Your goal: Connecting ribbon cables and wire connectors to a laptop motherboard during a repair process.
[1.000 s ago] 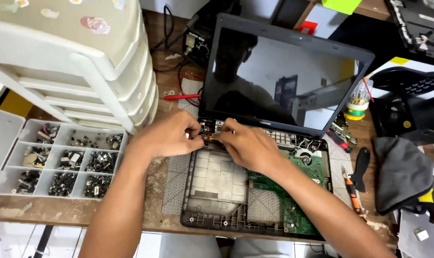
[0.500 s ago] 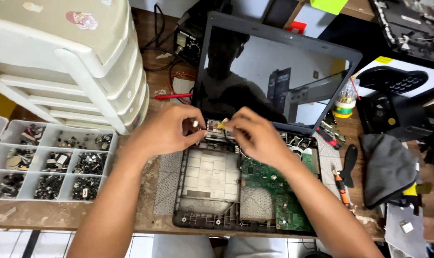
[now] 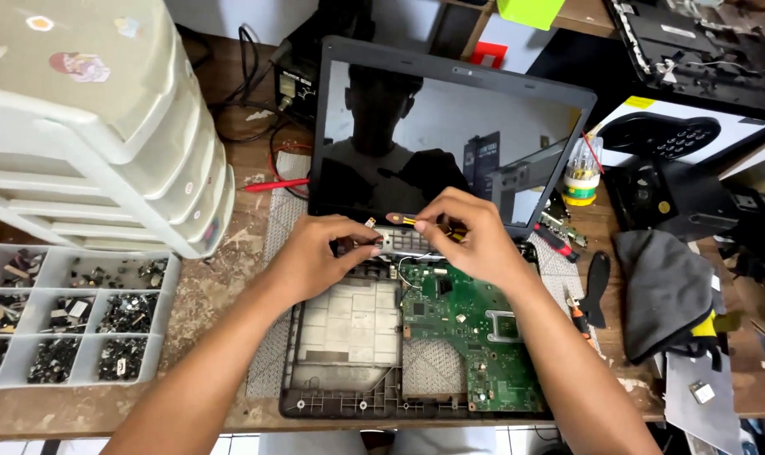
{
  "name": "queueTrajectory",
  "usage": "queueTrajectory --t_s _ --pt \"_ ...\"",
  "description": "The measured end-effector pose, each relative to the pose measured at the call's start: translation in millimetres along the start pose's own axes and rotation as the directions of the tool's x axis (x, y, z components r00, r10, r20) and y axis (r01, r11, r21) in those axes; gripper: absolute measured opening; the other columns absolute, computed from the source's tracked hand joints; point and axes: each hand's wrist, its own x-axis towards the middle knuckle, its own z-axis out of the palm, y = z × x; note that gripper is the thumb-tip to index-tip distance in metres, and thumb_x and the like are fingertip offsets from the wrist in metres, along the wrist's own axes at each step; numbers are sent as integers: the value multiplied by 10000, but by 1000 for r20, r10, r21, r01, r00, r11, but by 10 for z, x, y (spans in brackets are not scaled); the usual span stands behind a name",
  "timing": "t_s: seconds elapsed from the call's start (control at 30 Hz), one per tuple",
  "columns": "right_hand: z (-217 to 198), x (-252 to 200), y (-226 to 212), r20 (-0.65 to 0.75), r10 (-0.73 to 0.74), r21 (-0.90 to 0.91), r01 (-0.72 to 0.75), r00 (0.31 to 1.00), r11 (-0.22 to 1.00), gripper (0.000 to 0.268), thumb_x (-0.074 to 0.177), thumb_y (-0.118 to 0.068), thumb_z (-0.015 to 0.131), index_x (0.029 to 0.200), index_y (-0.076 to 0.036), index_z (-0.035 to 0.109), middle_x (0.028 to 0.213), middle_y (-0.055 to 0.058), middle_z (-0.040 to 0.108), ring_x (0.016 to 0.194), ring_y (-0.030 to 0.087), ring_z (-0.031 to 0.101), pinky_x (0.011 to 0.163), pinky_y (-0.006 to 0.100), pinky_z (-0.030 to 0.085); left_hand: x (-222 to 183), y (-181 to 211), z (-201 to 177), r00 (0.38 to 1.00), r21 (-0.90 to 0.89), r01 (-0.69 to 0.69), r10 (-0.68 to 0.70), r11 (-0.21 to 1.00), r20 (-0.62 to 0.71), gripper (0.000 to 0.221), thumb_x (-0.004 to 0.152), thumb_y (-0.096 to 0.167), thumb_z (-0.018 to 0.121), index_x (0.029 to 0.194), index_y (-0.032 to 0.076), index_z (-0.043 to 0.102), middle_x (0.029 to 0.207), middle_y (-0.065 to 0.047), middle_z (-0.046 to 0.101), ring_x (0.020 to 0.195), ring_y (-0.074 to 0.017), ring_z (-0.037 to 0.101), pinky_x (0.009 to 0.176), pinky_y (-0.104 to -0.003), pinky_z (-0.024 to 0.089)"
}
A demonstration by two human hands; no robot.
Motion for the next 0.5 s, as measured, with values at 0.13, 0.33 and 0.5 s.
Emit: queueTrajectory --t_s 0.13,0.33,0.5 --pt "22 -3 27 -5 -9 49 9 1000 999 89 873 42 726 880 -43 753 760 110 676 586 242 610 551 343 476 9 49 19 1000 -1 -15 15 1000 -6 152 833 36 798 979 77 790 801 -98 768 663 -194 691 590 -309 559" --pt "72 -46 6 11 -3 89 2 1000 996 86 852 37 737 841 -49 739 734 111 671 566 235 586 532 338 456 14 15 60 999 -17 -24 23 1000 -42 141 831 31 799 963 80 792 733 -85 738 607 -177 659 551 -288 531" --pt "112 -15 -146 77 -2 67 -4 997 998 97 852 56 722 817 -34 728 726 124 673 538 242 564 527 335 443 -21 2 67 1000 -49 10 -11 999 -4 130 807 1 757 906 76 797 652 -85 684 556 -166 602 502 -287 504"
